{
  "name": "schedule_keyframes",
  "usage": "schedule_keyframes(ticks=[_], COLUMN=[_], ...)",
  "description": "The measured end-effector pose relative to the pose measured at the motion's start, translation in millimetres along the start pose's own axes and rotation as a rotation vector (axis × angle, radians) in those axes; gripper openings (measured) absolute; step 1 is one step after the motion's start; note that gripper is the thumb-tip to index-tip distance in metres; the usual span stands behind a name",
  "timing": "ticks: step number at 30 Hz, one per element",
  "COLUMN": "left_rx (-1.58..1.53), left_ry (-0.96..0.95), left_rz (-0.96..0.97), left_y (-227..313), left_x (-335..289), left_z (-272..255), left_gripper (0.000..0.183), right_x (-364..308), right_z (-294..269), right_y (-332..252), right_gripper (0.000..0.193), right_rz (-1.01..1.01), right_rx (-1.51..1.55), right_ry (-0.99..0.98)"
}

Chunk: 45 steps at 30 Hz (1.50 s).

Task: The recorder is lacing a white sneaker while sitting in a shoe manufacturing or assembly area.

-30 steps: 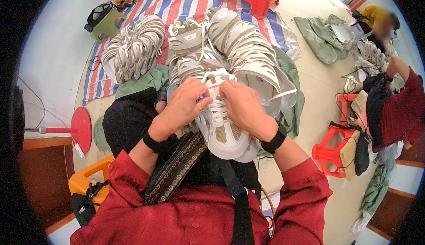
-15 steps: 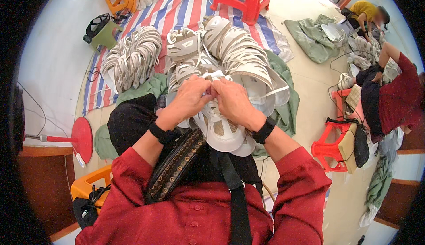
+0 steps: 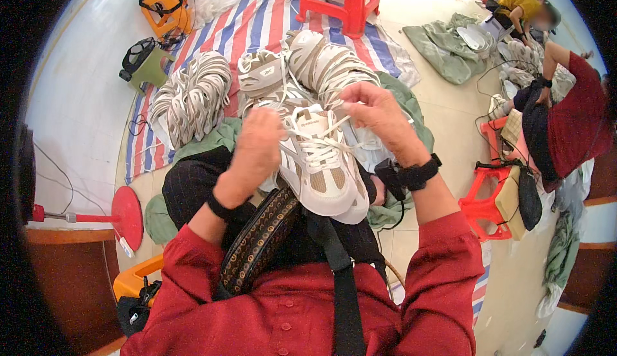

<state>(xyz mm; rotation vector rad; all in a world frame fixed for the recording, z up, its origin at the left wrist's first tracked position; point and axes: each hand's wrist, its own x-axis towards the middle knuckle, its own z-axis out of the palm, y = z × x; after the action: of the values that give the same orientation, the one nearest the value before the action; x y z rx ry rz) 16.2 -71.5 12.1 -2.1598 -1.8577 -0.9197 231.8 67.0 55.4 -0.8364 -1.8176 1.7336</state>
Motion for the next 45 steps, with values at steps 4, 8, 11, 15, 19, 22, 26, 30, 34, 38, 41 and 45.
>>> schedule_keyframes(ticks=[4,8,11,15,19,22,26,30,34,38,41,45], left_rx=[0.098,0.247,0.322,0.482,0.677,0.870,0.823,0.731,0.352,-0.219,-0.425,-0.586], left_ry=[0.109,0.217,0.217,0.235,0.289,0.271,0.105,0.017,0.008,-0.192,-0.329,-0.329], left_rz=[-0.173,-0.370,-0.388,-0.569,-0.683,-0.724,-0.786,-0.756,-0.575,-0.458,-0.277,-0.148], left_y=[-32,-50,-75,-120,-207,-261,-284,-247,-148,-60,-12,17], left_x=[-10,-32,-64,-118,-190,-249,-267,-206,-97,-27,12,34], left_z=[-78,-155,-189,-225,-263,-293,-294,-245,-211,-173,-128,-53], left_gripper=[0.007,0.006,0.006,0.005,0.009,0.012,0.013,0.011,0.021,0.023,0.020,0.021], right_x=[-9,-16,-13,-4,7,6,-5,-25,-24,-19,-16,-29], right_z=[-19,-9,15,47,52,45,32,32,32,41,37,35], right_y=[-6,-24,-29,-25,-10,-8,20,48,52,53,58,28], right_gripper=[0.017,0.016,0.015,0.017,0.018,0.019,0.013,0.011,0.012,0.010,0.010,0.009], right_rz=[-0.034,-0.068,-0.123,-0.328,-0.372,-0.331,-0.238,-0.382,-0.267,-0.226,-0.204,-0.081], right_rx=[0.100,0.168,0.035,-0.489,-0.507,-0.505,-0.767,-0.804,-0.731,-0.639,-0.648,-0.184], right_ry=[0.066,0.035,-0.066,-0.170,-0.073,0.042,0.010,0.015,-0.011,0.038,0.051,-0.135])
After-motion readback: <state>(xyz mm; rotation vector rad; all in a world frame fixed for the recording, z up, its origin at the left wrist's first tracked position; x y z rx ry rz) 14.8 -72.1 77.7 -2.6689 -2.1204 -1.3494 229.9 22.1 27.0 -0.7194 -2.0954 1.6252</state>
